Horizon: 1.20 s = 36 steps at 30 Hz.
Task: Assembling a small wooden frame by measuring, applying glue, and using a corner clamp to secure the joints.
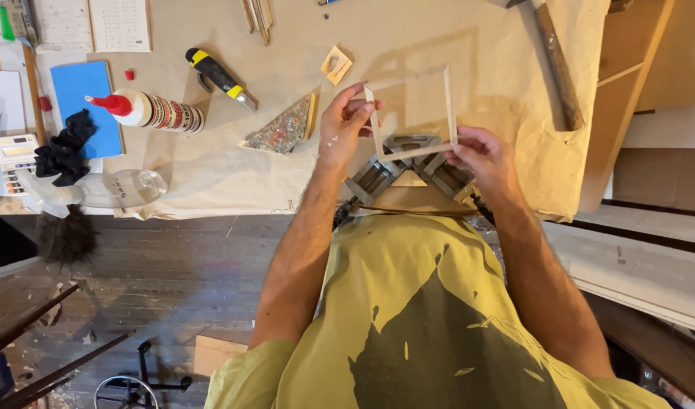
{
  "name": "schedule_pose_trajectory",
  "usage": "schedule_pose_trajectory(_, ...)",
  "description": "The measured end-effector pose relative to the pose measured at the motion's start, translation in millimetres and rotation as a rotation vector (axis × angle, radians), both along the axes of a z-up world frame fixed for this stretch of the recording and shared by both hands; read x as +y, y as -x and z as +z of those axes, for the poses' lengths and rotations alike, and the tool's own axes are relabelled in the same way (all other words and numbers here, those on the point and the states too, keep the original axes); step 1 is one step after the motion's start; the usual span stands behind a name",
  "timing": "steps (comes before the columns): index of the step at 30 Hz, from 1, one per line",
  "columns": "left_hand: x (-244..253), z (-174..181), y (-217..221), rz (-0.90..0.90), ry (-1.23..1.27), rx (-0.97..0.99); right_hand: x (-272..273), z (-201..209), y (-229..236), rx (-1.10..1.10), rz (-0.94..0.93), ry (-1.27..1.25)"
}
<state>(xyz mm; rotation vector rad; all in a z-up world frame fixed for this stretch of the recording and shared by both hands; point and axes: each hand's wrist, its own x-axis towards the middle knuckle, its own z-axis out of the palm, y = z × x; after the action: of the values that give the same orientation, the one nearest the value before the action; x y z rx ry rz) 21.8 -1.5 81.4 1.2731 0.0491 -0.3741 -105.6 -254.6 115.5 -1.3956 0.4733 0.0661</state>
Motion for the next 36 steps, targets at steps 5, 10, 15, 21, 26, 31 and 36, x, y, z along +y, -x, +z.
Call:
schedule_pose_trajectory(5, 0.0, 13.8, -1.3, -0.049, -0.032, -0.008, 1.0, -4.2, 16.1, 0.033, -0.048, -0.083)
schedule_pose_trajectory(10, 2.4, 12.9, -1.7, -0.09, 0.0, -0.014, -1.7, -22.8, 23.4, 0.038, -0.115, -0.254)
schedule_pose_trajectory(15, 8.1, 17.4, -7.5, -0.051, 0.026, -0.013, -16.7, -3.7, 28.8, 0.058, -0.009, 0.148)
schedule_pose_trajectory(21, 14.5, 39.2, -27.0, -0.025, -0.073, -0.013, -32.1, -18.5, 62.4, 0.047, 0.16, 0.799)
schedule_pose_trajectory(26, 11.7, 49.7, -34.6, -0.025, -0.117, 0.009, -21.1, -1.6, 71.4, 0.262, 0.272, 0.813)
schedule_pose_trajectory(31, 7.0, 45.3, -36.1, -0.019, -0.131, 0.055, -20.6, -14.5, 77.4, 0.134, 0.267, 0.805)
schedule_pose_trajectory(36, 3.8, 45.3, -34.3, -0.052, -0.124, 0.047, -20.8, -7.2, 74.3, 0.175, 0.273, 0.795)
